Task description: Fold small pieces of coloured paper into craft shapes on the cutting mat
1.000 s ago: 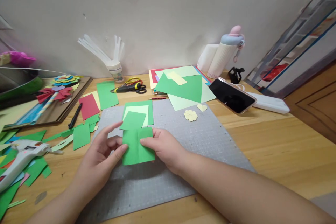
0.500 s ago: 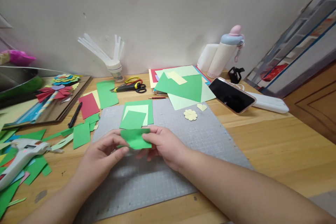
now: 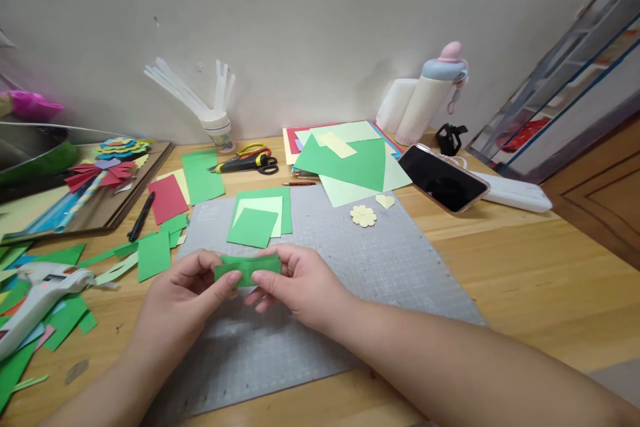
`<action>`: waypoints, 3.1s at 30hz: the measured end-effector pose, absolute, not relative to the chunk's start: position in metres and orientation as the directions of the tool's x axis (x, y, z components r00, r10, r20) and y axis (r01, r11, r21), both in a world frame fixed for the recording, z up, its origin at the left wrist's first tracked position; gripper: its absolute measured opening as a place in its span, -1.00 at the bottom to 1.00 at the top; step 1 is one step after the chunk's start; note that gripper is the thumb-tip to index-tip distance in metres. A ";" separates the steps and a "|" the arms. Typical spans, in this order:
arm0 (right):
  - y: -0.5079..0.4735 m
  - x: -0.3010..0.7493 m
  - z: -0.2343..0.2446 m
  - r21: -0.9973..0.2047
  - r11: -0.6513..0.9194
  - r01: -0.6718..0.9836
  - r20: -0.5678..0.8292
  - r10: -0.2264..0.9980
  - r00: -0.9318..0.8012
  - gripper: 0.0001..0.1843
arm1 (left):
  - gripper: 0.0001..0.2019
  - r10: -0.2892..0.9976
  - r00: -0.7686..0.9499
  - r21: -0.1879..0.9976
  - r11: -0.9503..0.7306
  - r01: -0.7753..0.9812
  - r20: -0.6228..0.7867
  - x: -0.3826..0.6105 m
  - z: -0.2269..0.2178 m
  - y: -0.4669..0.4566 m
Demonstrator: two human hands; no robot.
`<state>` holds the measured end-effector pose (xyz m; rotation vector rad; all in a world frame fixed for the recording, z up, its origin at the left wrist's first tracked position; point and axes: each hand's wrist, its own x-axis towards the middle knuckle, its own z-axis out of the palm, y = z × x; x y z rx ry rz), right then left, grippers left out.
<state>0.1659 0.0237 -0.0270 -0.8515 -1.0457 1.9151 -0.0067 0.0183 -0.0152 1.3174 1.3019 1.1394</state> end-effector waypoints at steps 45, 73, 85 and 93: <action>0.024 0.169 -0.021 -0.892 -0.395 -0.219 -0.272 0.857 -0.437 -0.64 | -0.83 0.954 0.127 0.953 0.284 -0.106 -0.270 -0.007 -0.017 0.017; 0.025 0.171 -0.020 -0.885 -0.408 -0.223 -0.280 0.851 -0.445 -0.61 | -0.83 0.964 0.094 0.962 0.259 -0.087 -0.250 -0.009 -0.016 0.017; 0.026 0.172 -0.022 -0.924 -0.351 -0.149 -0.262 0.869 -0.419 -0.65 | -0.77 0.938 0.218 0.954 0.292 -0.075 -0.270 -0.010 -0.008 0.012; 0.025 0.171 -0.019 -0.924 -0.376 -0.070 -0.300 0.827 -0.476 -0.75 | -0.76 0.872 0.407 0.961 0.269 0.072 -0.274 -0.007 -0.007 0.015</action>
